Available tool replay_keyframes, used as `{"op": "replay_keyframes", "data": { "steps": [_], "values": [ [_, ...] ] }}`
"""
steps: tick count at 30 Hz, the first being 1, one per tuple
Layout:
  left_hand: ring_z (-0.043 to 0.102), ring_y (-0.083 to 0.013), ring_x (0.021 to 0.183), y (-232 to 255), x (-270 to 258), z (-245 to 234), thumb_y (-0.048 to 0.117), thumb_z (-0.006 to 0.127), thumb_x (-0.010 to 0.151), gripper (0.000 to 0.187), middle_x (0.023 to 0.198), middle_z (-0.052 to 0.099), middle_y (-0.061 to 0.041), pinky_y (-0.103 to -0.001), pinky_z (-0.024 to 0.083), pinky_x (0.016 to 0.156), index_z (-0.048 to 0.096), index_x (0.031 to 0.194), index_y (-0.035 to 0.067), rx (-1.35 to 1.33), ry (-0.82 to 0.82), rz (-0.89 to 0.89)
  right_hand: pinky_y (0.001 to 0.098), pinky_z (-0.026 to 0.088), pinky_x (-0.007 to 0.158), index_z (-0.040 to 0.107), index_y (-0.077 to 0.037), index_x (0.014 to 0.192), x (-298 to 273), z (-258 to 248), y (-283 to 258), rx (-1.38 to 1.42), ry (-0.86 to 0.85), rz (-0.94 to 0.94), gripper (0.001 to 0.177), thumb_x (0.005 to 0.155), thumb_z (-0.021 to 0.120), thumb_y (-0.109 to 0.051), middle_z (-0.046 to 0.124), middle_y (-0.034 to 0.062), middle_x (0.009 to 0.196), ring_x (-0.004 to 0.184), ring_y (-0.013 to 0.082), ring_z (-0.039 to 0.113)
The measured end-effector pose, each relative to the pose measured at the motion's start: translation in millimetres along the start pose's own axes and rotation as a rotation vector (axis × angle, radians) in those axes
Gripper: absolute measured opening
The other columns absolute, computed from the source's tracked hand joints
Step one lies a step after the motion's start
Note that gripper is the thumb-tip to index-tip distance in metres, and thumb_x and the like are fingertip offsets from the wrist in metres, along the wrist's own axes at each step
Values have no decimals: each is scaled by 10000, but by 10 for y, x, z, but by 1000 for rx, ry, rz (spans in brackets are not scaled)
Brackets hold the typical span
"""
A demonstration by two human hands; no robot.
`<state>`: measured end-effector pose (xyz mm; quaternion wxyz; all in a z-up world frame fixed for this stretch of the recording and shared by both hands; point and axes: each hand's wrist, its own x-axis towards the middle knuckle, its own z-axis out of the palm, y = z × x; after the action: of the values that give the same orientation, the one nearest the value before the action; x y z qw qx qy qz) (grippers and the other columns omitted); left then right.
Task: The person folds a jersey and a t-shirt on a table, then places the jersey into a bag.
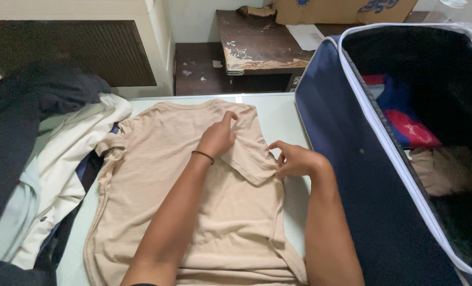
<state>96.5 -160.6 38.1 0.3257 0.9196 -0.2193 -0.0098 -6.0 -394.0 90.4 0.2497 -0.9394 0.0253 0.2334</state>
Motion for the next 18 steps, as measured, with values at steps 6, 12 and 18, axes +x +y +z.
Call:
{"op": "replay_keyframes", "data": {
  "steps": [6, 12, 18],
  "values": [
    [674, -438, 818, -66, -150, 180, 132, 611, 931, 368, 852, 708, -203, -551, 505, 724, 488, 1277, 150, -41, 203, 101, 395, 546, 919, 511, -172, 1425, -82, 226, -13, -4, 98, 100, 853, 671, 910, -175, 752, 145, 1118, 1085, 292, 709],
    [681, -385, 900, -129, -230, 306, 166, 658, 926, 269, 965, 702, -153, -507, 517, 780, 563, 1177, 136, -19, 375, 228, 431, 556, 921, 509, -150, 1402, -103, 293, 248, -163, 189, 42, 806, 687, 875, -87, 704, 179, 1183, 1128, 348, 679],
    [657, -328, 965, -67, -270, 336, 240, 701, 898, 290, 1045, 638, -118, -491, 474, 845, 615, 1155, 136, 138, 352, 251, 477, 547, 832, 731, -56, 1040, -456, 586, -242, -55, 533, 33, 286, 922, 727, -317, 745, 197, 911, 897, 407, 716]
  ]
}}
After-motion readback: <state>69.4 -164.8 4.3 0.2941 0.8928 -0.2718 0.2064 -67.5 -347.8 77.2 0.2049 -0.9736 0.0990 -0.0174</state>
